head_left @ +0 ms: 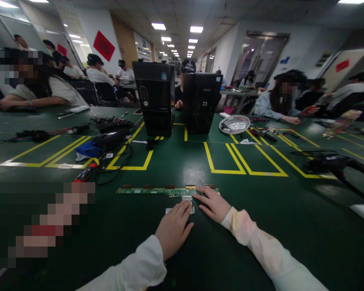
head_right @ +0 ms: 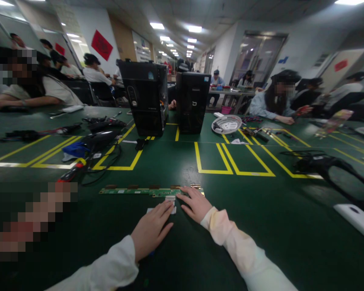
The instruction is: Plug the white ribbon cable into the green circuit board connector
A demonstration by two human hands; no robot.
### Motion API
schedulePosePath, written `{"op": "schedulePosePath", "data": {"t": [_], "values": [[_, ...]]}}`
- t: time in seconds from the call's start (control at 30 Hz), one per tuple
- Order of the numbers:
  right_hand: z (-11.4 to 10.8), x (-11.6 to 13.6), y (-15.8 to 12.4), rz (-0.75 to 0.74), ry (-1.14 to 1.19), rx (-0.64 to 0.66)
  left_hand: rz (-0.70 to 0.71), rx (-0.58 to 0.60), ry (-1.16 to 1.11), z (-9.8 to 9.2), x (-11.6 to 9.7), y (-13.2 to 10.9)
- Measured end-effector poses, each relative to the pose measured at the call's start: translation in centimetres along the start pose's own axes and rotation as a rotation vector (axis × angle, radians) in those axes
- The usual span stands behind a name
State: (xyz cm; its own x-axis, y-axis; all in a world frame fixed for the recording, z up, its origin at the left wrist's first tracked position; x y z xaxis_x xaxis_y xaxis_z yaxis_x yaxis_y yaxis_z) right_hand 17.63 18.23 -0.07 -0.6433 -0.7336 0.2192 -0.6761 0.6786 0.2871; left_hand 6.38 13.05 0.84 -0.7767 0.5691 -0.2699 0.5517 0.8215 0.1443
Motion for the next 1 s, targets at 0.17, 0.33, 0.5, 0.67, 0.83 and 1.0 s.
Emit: {"op": "schedulePosePath", "data": {"t": [0.17,0.33,0.5,0.67,0.83,1.0], "values": [[-0.05,-0.04,-0.18,-0.009,-0.001,0.014,0.006,-0.01,-0.008,0.17,0.19,-0.03],[0.07,-0.14,-0.12,-0.006,0.007,0.027,0.021,-0.012,-0.017,0.06,0.15,0.06],[0.13,-0.22,-0.13,-0.011,0.006,0.025,0.025,-0.012,-0.022,0.0,0.15,0.16],[0.14,-0.04,-0.07,-0.014,-0.014,0.036,0.019,-0.023,-0.013,-0.12,0.0,0.16],[0.15,0.02,0.02,0.003,-0.02,0.036,-0.012,-0.025,-0.001,-0.39,-0.1,0.27],[0.01,0.07,0.09,0.012,-0.021,0.03,-0.006,-0.023,0.009,-0.43,-0.22,0.37]]}}
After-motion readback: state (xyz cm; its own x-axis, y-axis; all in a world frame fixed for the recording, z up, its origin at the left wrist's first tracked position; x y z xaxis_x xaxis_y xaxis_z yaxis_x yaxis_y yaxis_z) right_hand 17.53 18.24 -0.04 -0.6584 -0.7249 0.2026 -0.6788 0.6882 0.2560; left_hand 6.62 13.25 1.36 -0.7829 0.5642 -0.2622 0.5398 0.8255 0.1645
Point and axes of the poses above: each hand's wrist, its own y-axis towards the middle knuckle, its own z-axis out of the palm, x = y × z, the point moved 9 cm from there along y, towards the middle knuckle
